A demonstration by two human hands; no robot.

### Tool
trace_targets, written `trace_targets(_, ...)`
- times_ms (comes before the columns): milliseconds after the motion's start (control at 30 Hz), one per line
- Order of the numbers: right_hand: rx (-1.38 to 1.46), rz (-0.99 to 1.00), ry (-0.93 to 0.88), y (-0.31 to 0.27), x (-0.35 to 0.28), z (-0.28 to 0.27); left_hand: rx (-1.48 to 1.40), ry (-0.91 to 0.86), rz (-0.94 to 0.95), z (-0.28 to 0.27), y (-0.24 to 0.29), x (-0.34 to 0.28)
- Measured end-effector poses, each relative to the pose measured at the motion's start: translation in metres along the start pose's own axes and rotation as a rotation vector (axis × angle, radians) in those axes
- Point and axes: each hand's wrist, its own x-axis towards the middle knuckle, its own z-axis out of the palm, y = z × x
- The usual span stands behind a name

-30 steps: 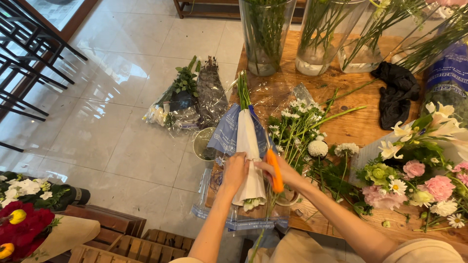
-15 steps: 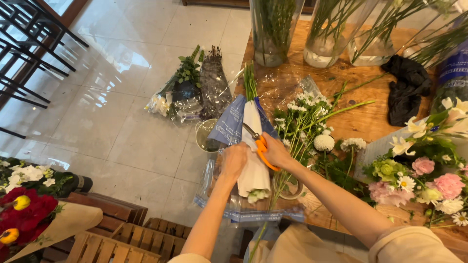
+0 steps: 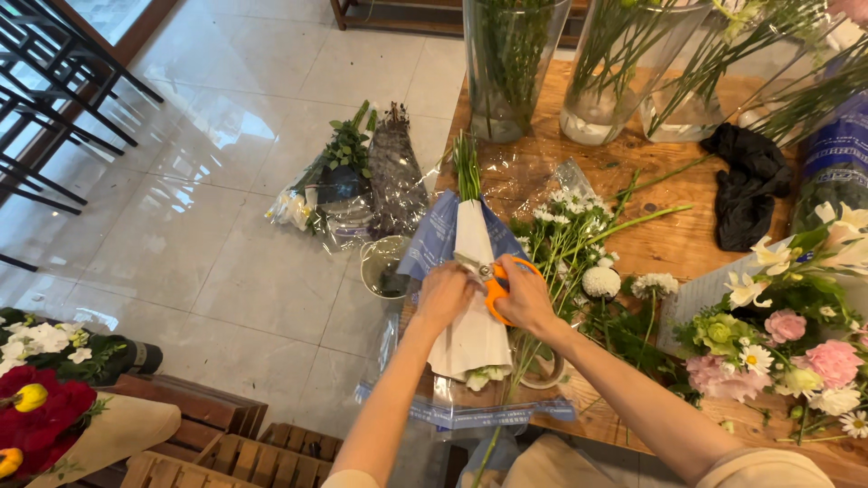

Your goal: The person trims flower stems with scissors, removes plastic wrapping from bunches, and places individual flowers into a small arrangement inside a pink box.

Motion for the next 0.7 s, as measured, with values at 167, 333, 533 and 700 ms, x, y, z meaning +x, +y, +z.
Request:
trace_targets(167, 0.003, -0.004, 0.042, 0.0, -0.001, 0.004, 0.31, 0.199, 0.173, 0.023, 0.012, 0.005)
trace_targets(333, 0.119, -0.009, 0.069, -0.003, -0.003, 0.009, 0.197, 0.317, 0.15, 0.103, -0.027, 0.037)
trace_targets(533, 0.196, 0.086, 0.052, -0.005, -0.001, 0.017, 0.011, 0.307, -0.128, 0.059, 0.003, 0.032)
trace_targets(700, 0.21, 0.072, 0.059, -0.004, -0.008, 0.014, -0.368, 0.288, -0.257, 0.013, 0.002, 0.037)
